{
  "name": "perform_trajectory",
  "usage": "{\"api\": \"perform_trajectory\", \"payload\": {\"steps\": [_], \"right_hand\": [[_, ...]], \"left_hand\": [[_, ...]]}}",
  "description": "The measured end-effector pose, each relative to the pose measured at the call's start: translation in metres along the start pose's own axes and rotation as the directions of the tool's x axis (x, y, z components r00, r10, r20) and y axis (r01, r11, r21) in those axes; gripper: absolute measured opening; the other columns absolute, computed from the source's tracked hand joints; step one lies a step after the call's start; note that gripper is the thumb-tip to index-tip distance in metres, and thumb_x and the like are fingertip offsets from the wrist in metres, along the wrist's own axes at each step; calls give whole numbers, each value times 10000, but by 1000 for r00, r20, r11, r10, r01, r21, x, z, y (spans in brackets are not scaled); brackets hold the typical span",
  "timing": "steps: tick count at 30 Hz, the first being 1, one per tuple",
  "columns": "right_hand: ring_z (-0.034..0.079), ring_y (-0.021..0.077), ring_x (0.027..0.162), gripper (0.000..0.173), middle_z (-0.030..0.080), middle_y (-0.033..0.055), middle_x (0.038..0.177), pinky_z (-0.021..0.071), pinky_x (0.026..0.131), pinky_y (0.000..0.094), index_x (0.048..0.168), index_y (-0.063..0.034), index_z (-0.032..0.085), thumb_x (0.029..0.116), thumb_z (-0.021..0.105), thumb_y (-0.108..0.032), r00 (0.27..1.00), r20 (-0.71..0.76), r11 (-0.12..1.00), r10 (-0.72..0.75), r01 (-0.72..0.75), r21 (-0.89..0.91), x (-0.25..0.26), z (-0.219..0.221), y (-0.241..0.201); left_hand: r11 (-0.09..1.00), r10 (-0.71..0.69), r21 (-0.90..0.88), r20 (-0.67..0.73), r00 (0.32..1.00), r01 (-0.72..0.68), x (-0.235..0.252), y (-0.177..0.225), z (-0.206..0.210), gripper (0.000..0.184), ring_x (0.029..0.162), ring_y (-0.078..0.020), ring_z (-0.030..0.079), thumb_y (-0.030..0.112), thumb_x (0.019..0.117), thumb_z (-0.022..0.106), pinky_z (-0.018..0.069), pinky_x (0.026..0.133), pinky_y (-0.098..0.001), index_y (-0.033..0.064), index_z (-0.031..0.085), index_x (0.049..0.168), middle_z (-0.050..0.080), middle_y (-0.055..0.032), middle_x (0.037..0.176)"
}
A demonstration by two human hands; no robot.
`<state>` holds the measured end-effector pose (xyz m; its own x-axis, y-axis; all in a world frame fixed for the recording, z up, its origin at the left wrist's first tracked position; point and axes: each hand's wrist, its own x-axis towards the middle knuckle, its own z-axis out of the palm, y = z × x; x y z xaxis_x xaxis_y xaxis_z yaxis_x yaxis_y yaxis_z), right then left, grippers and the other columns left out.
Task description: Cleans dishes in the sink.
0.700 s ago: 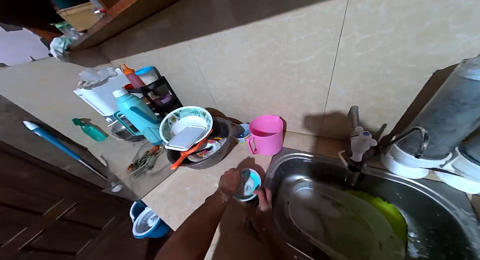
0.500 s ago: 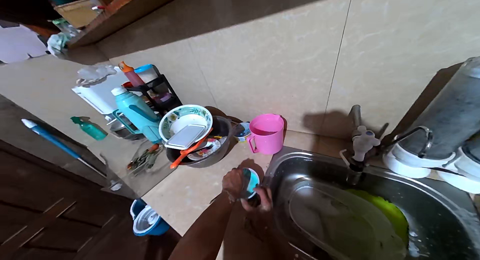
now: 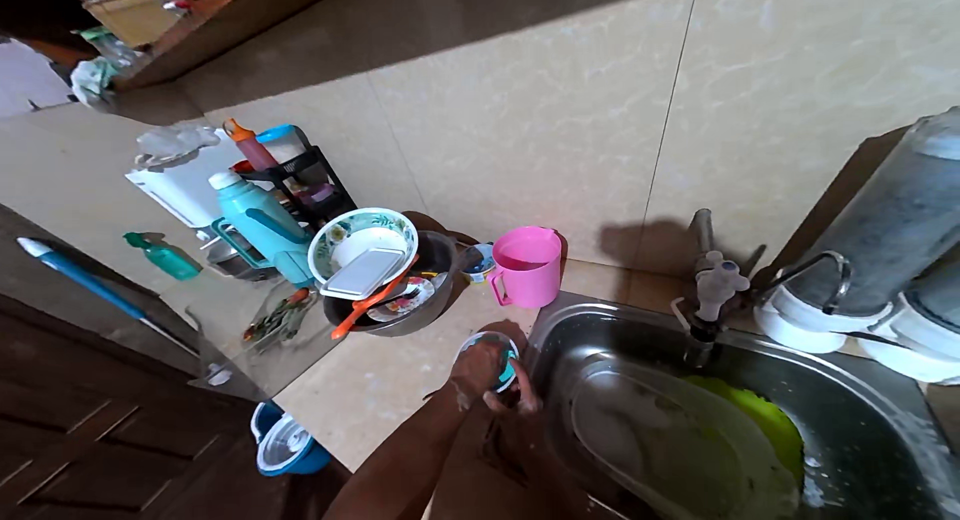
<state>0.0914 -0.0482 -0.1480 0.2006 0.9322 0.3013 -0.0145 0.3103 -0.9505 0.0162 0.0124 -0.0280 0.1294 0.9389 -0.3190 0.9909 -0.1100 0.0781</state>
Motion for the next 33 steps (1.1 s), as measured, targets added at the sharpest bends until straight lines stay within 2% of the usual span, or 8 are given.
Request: {"api": "perform_trajectory", "payload": {"steps": [5, 8, 10, 12, 16, 21, 26, 33], "right_hand": [[583, 316, 1271, 848, 456, 311, 1507, 476, 1050, 387, 1527, 43, 408, 851, 772, -316, 993, 86, 996, 84, -85, -2, -3, -5, -6], [654, 229, 1136, 787, 555, 350, 1372, 519, 965, 274, 1426, 166, 462, 831, 789, -233, 999, 15, 998, 47, -47, 31, -3, 0, -6], [527, 189, 1310, 829, 445, 244, 1535, 418, 1092, 292, 1519, 95, 367, 845, 780, -155, 948, 151, 955, 281, -291, 51, 4, -12, -38], [532, 255, 1345, 884, 456, 275, 1521, 444, 1102, 344, 1496, 96, 420, 799, 795, -297, 993, 67, 990, 92, -99, 98, 1, -3, -7], [560, 355, 1277, 889, 552, 260, 1436, 451, 1079, 484, 1489, 34, 476, 780, 795, -400, 1000, 3, 1000, 3, -3, 29, 3, 4, 14], [578, 350, 1249, 818, 602, 243, 1363, 456, 1073, 481, 1520, -6, 449, 810, 748, -281, 997, -30, 996, 70, -72, -61, 6, 5, 9], [564, 385, 1270, 811, 588, 265, 1385, 433, 1086, 500, 1512, 33, 440, 796, 724, -223, 998, -20, 996, 55, -57, -72, 7, 5, 4], [470, 423, 1353, 888, 495, 288, 1472, 376, 1130, 529, 1566, -13, 368, 793, 740, -241, 986, 57, 986, 157, -153, -70, 6, 0, -3]], "left_hand": [[996, 88, -14, 46, 995, -88, -3, -8, -3, 396, 1290, -416, 587, 217, 1060, 510, 462, 1071, -603, 81, 575, 1426, 605, -234, 1390], [985, 162, 43, 121, 979, -169, -15, -8, -10, 389, 1285, -428, 583, 162, 1042, 542, 451, 1082, -593, 15, 577, 1400, 610, -260, 1363], [947, 284, 112, 153, 946, -303, -17, -19, -10, 320, 1181, -450, 628, 157, 999, 617, 484, 1013, -612, -39, 643, 1251, 659, -276, 1232], [920, 322, 159, 208, 923, -357, -16, -29, -13, 315, 1117, -453, 646, 217, 984, 661, 493, 971, -624, -32, 672, 1175, 681, -272, 1149], [988, 1, 155, 90, 996, -15, -21, -18, -33, 362, 1231, -464, 599, 170, 1030, 552, 490, 988, -631, -1, 597, 1346, 613, -282, 1324], [964, -264, -19, -31, 964, 264, -9, 6, -19, 386, 1261, -431, 597, 157, 1055, 480, 512, 984, -602, 32, 550, 1413, 589, -253, 1382], [975, -212, -69, -27, 977, 210, -11, 8, -9, 429, 1299, -429, 575, 242, 1075, 477, 477, 1046, -600, 29, 525, 1445, 568, -249, 1427], [998, 47, 44, 127, 991, -53, -42, 29, -42, 352, 1327, -417, 550, 98, 1039, 536, 418, 1115, -562, -49, 588, 1355, 589, -270, 1389]]}}
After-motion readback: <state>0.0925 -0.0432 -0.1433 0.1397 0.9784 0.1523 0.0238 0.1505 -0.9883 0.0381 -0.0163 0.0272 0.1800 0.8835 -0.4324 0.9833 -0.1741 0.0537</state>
